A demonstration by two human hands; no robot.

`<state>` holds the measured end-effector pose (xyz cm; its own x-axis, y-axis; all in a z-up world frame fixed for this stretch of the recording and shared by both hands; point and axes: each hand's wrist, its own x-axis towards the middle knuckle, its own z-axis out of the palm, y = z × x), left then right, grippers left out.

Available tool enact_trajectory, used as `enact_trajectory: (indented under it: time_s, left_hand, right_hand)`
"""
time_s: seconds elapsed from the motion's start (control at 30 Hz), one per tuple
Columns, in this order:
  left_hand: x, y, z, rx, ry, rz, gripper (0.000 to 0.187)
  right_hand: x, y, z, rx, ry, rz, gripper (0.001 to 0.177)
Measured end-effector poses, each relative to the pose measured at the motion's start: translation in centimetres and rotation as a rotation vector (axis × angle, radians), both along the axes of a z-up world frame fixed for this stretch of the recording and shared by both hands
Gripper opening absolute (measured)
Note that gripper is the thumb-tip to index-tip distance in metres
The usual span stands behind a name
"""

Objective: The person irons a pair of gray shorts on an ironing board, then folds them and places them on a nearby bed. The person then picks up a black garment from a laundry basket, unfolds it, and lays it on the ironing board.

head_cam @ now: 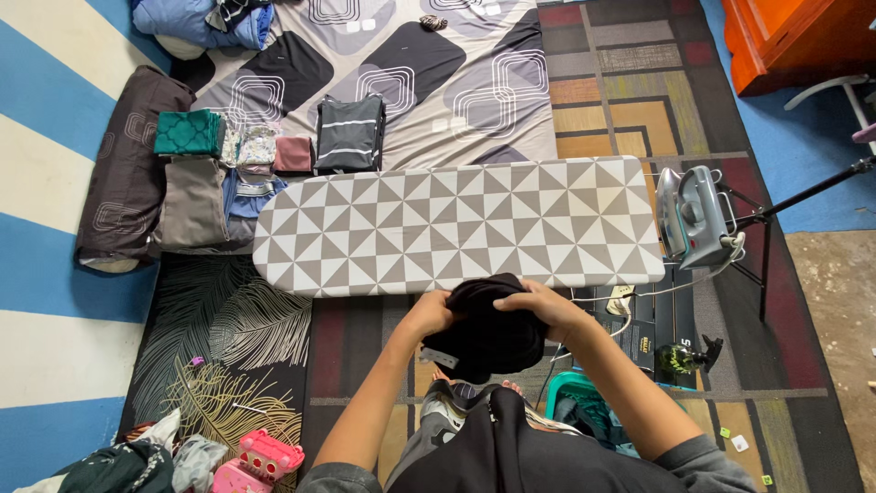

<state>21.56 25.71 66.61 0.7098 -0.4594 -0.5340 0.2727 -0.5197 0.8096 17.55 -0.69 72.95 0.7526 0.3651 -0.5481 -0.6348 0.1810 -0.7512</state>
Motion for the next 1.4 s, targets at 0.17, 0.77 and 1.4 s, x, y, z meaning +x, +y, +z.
enact_trajectory:
  time_s: [0.17, 0.77, 1.4]
  left_hand:
    - [0.1, -0.1, -1.7, -0.427, 0.422, 0.559, 0.041]
    - [0.0, -0.7, -1.1, -0.263, 0.241, 0.51, 0.033]
    - [-1.2, -2.9, 2.5, -0.252, -0.045, 0.311, 0.037]
  right_hand:
    - [-0.4, 2.2, 0.9, -0.585, -0.526, 0.27, 0.068]
    - [-0.6, -0.2, -1.4, -0.08, -0.279, 0.094, 0.062]
    - [-1.3, 0.4, 2.1, -0.188, -0.414, 0.051, 0.036]
